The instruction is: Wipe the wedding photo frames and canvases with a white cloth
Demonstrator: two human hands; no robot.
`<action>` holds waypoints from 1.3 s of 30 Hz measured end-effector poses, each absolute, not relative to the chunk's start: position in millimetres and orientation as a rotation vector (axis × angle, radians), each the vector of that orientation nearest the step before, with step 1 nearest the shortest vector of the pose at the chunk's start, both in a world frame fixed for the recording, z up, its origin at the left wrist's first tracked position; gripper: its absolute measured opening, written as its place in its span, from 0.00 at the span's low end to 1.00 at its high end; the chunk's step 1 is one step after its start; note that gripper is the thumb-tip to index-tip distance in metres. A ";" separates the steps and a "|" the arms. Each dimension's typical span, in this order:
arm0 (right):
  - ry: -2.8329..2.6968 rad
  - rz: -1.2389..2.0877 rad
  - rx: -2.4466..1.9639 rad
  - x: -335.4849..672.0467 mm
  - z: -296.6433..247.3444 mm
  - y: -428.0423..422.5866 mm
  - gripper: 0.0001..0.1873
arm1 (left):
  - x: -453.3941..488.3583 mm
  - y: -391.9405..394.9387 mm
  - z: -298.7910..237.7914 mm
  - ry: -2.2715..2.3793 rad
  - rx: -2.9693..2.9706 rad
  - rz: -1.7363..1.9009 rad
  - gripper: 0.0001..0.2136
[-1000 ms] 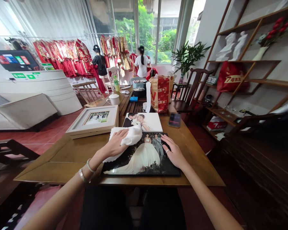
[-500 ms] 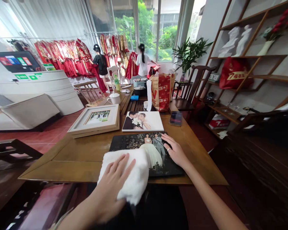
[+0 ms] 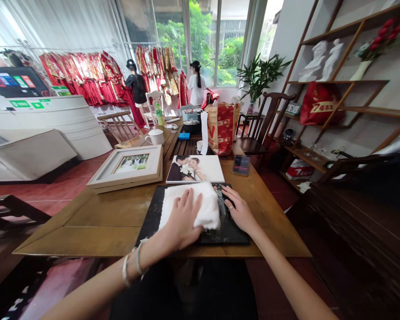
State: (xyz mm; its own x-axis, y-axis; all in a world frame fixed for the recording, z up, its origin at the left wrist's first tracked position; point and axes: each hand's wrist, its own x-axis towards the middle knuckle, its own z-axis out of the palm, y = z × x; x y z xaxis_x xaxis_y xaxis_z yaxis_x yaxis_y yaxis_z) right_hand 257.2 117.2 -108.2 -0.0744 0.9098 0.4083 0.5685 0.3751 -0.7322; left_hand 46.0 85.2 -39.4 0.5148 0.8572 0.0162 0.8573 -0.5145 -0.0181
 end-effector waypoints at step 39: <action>-1.336 0.870 -1.180 260.7 -104.5 120.9 0.26 | 97.4 92.0 -26.6 -1.391 -2.809 0.085 0.37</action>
State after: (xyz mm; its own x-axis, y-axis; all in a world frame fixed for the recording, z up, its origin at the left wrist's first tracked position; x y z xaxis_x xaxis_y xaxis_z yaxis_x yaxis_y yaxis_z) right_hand 260.7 120.9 -104.5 0.0948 0.9633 0.2512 0.1591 0.2345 -0.9590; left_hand 97.4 92.0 -26.6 0.6050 0.7949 -0.0460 0.7945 -0.6065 -0.0295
